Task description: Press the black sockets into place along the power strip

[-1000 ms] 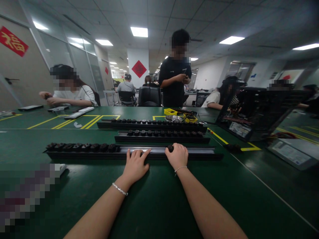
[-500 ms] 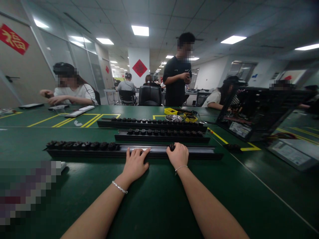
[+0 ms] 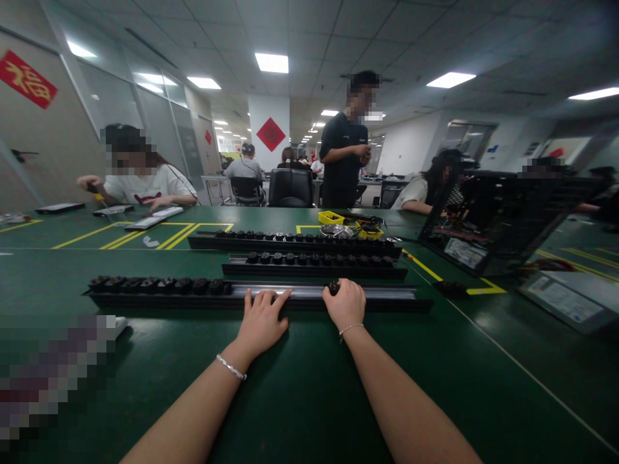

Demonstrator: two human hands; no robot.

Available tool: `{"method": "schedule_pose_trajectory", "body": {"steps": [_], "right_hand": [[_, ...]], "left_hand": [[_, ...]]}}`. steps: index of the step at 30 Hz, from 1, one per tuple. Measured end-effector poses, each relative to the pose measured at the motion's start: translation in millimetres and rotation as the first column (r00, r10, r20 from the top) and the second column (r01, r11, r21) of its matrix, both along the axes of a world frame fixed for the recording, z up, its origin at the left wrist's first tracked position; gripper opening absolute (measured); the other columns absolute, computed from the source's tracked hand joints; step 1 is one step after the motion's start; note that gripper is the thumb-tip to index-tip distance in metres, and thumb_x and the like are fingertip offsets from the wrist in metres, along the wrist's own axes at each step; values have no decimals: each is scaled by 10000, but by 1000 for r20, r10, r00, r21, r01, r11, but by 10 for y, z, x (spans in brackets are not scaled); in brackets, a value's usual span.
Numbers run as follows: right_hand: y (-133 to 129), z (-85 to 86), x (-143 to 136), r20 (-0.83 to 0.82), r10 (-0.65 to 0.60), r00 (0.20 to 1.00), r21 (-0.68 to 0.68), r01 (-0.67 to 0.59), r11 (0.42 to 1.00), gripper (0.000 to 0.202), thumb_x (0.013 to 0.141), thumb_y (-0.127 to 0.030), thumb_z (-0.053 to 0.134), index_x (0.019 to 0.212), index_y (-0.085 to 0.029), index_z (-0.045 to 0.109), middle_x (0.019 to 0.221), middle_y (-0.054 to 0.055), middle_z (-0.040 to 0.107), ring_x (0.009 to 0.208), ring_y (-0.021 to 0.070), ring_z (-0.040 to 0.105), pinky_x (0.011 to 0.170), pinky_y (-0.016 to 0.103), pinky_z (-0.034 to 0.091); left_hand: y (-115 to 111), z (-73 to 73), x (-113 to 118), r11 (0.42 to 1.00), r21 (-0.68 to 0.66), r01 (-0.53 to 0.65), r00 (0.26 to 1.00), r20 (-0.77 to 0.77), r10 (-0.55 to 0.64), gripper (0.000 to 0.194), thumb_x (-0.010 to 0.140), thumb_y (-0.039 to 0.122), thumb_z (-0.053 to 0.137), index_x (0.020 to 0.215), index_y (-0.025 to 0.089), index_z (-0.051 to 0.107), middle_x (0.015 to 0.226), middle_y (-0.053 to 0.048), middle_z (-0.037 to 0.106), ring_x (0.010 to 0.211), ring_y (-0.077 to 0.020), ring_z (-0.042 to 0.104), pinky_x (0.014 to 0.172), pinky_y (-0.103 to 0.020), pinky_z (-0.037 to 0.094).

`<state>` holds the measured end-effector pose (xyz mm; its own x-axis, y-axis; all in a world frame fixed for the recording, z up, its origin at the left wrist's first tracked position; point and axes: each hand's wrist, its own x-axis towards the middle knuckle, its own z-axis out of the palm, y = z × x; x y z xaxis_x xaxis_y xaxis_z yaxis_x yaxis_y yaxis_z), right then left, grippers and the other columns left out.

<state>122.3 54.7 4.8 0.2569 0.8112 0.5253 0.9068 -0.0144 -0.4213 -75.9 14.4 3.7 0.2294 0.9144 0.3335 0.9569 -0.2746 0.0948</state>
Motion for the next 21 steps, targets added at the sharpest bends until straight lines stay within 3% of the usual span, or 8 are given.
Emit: {"method": "schedule_pose_trajectory", "body": {"steps": [15,21], "right_hand": [[3,10,36,-7,-5,1000,-4,5,1000,185,758,-333,490,804,-169,561,818,87,606,863,217,539,799,304,361],[-2,-2,31,4,-11,1000,22,11,1000,148,756,-323,502,765,-180,540,771,76,595,862,213,543,841,323,338]], "left_hand": [[14,-53,-8,1000,11,10,1000,24,-11,611,753,311,496,1344,350,345,1175,-35,535,1170,-239,429,1089,-513,36],[38,-88,-16,1000,4,1,999,33,-1,626,741,276,483,1344,363,342,1160,-25,541,1161,-223,440,1087,-506,31]]}}
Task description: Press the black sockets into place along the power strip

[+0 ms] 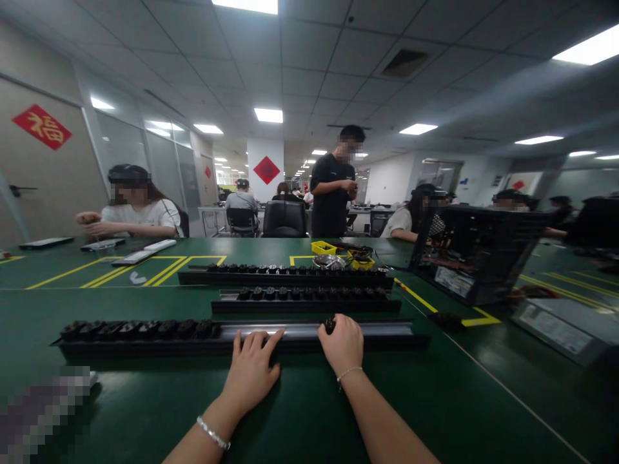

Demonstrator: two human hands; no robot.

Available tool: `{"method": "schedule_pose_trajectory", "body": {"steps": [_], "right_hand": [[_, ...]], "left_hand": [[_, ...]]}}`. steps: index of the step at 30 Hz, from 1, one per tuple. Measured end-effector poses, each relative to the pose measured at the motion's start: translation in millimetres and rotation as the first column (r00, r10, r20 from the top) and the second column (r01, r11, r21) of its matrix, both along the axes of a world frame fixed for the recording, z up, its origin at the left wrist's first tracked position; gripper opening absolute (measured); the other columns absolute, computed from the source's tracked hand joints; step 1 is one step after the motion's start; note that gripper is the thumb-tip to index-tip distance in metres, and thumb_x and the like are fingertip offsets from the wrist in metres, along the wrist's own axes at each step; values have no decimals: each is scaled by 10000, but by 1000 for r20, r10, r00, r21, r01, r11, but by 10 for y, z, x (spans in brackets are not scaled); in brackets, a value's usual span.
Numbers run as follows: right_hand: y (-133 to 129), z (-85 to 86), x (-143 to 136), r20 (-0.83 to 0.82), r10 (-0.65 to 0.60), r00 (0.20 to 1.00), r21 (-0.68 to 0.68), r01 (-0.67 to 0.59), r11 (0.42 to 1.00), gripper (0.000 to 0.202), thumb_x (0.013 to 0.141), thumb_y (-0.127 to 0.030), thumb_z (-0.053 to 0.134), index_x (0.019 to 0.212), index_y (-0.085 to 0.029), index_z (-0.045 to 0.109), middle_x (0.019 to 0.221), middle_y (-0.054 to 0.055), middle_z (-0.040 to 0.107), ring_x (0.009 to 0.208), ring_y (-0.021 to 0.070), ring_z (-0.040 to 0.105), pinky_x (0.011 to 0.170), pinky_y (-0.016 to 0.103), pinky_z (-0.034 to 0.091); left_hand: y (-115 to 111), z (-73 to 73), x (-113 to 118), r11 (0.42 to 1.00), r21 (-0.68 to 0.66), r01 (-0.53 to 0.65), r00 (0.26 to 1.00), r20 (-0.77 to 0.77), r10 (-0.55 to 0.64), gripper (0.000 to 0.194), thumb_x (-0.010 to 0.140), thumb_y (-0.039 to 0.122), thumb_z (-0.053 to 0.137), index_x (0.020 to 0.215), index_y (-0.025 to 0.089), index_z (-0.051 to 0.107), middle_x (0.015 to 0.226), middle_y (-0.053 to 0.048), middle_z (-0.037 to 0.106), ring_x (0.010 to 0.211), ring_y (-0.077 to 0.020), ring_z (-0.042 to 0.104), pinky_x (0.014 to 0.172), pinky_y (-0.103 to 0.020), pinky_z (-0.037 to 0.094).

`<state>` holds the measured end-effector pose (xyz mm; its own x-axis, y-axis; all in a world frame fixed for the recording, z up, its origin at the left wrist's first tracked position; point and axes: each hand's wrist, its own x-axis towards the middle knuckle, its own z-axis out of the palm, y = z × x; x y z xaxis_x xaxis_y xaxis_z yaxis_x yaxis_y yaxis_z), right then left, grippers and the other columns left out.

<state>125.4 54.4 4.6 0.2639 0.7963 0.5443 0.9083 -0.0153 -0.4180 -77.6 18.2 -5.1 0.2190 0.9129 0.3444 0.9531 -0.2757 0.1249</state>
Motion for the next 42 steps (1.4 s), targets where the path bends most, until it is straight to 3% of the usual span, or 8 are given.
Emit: {"method": "schedule_pose_trajectory", "body": {"steps": [42], "right_hand": [[-3,47,104,-6,-44,999,-48,44,998,143,750,-315,497,757,-178,539,791,82,603,861,220,540,812,315,360]], "left_hand": [[-11,9,-5,1000,2,0,1000,-4,0,613,737,241,486,1330,346,372,1161,-26,541,1158,-219,438,1093,-500,25]]}}
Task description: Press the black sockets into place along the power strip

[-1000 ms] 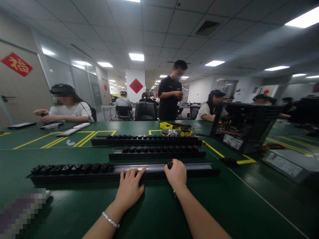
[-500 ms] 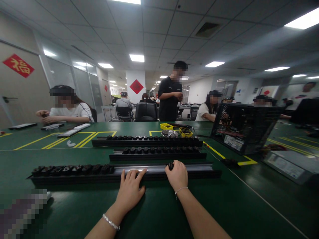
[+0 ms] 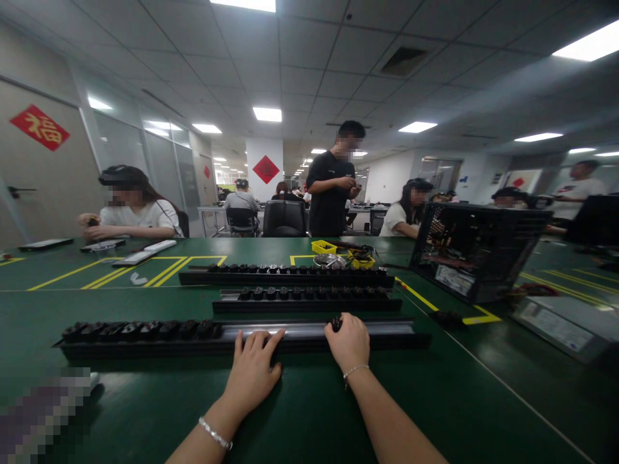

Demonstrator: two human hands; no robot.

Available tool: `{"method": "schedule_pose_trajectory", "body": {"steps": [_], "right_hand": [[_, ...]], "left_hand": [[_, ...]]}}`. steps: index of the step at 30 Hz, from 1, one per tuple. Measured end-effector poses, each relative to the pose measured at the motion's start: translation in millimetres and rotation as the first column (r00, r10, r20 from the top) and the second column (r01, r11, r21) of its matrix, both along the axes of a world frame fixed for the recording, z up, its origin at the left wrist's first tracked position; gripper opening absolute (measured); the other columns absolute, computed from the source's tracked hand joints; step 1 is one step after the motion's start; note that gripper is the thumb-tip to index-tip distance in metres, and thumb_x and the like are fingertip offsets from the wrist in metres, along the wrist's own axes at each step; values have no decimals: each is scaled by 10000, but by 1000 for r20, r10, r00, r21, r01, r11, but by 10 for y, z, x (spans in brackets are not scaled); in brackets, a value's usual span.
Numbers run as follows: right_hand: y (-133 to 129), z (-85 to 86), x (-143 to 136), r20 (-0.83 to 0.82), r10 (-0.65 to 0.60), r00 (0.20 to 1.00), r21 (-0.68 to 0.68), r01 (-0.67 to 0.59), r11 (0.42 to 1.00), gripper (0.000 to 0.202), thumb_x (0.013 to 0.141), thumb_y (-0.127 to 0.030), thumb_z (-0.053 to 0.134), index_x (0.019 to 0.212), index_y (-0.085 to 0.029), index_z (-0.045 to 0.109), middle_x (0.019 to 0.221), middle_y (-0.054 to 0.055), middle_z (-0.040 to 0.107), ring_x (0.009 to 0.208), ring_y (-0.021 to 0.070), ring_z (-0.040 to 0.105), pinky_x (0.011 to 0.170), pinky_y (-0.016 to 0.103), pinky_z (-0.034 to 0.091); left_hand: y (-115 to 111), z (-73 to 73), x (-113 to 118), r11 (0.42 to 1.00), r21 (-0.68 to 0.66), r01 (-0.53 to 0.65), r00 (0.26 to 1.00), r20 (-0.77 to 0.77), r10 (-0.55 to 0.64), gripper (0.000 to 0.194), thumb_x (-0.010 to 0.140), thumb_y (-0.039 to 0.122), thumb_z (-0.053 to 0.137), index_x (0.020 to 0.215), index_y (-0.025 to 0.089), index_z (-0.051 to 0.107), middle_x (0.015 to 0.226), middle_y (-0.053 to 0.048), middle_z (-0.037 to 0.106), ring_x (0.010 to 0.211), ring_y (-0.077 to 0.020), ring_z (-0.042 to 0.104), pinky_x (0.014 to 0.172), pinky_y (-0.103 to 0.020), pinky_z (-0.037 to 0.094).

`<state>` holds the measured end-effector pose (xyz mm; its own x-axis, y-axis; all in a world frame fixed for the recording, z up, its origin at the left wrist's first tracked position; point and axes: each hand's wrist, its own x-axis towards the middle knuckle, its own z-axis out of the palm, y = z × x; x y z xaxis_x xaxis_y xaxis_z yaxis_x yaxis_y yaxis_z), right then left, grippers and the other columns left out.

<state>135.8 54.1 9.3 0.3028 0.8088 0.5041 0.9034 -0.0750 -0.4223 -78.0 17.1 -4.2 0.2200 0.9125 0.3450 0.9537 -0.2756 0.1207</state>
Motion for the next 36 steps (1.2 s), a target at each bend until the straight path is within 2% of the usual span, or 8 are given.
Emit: {"method": "schedule_pose_trajectory", "body": {"steps": [6,28,36], "right_hand": [[8,-7,44,-15,5,1000,4,-5,1000,141,745,-311,498,758,-177,539,778,78,605,866,220,546,845,324,348],[8,5,54,-24,7,1000,-11,-7,1000,156,752,-320,489,764,-177,551,784,82,603,849,216,543,774,305,371],[19,-13,68,-24,-2,1000,-6,2,1000,136,744,-309,493,753,-184,544,800,82,609,859,220,546,795,316,372]], "left_hand": [[3,-5,-3,1000,6,9,1000,22,-9,609,740,239,480,1331,342,373,1158,-28,542,1158,-220,440,1092,-506,26],[-14,28,3,1000,-11,4,1000,10,-4,607,744,248,480,1333,346,369,1176,-28,538,1167,-222,435,1095,-499,34],[-2,10,3,1000,-6,-2,1000,4,2,613,739,244,485,1333,342,371,1178,-29,537,1169,-226,434,1096,-495,31]]}}
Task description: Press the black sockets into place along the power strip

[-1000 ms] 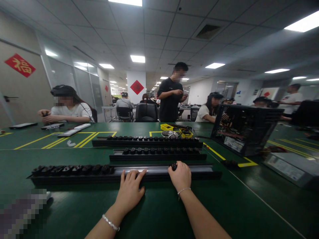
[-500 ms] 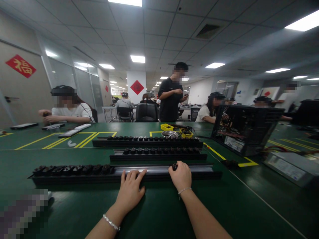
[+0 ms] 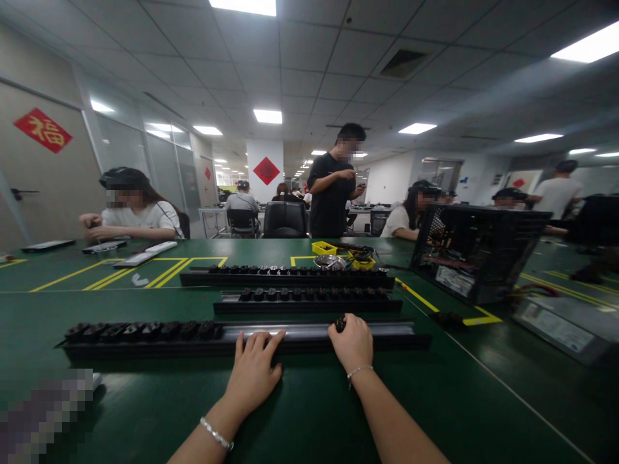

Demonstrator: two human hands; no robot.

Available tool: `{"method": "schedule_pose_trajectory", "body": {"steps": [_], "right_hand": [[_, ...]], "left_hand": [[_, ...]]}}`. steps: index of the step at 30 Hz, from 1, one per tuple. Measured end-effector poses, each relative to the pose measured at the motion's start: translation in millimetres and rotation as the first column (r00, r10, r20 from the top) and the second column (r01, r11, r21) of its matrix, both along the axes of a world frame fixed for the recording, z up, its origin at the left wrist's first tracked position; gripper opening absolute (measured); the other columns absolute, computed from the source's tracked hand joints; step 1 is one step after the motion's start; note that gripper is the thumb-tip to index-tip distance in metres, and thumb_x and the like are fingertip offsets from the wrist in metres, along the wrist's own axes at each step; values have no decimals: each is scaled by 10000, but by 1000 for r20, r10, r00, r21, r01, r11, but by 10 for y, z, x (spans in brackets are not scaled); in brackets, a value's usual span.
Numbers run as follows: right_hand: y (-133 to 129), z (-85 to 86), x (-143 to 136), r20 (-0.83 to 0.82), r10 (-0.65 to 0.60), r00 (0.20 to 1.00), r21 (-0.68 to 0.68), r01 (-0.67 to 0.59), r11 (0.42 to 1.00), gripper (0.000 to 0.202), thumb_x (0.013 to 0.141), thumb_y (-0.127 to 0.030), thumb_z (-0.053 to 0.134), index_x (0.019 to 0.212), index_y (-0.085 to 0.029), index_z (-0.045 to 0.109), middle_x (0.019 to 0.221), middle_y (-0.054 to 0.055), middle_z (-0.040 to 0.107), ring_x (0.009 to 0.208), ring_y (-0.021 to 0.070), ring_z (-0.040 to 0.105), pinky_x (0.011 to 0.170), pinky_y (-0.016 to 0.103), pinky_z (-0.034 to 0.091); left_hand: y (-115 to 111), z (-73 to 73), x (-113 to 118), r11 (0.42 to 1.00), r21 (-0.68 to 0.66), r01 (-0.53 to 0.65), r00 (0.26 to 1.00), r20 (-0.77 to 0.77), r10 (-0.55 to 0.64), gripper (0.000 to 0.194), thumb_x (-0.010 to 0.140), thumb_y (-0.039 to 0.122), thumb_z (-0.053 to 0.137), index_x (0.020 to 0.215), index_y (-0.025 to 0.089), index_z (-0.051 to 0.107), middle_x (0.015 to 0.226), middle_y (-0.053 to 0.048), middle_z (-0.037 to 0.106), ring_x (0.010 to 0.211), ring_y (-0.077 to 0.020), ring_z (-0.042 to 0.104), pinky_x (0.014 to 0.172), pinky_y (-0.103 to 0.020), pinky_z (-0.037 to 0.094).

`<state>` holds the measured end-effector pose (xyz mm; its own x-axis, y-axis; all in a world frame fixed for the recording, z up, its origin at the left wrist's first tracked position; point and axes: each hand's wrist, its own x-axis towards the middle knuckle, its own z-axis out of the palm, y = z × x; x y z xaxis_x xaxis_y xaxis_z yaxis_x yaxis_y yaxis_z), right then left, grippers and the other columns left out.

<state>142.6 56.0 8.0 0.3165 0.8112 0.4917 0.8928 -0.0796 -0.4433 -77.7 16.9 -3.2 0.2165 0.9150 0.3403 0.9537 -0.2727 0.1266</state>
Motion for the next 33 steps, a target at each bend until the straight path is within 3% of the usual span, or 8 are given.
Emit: {"method": "schedule_pose_trajectory", "body": {"steps": [33], "right_hand": [[29,-43,53,8,-14,1000,24,14,1000,117,735,-298,481,744,-185,512,783,80,590,852,217,529,795,304,357]], "left_hand": [[28,-53,-26,1000,18,17,1000,9,-17,616,741,247,484,1338,342,361,1165,-24,538,1167,-217,431,1094,-494,18]]}}
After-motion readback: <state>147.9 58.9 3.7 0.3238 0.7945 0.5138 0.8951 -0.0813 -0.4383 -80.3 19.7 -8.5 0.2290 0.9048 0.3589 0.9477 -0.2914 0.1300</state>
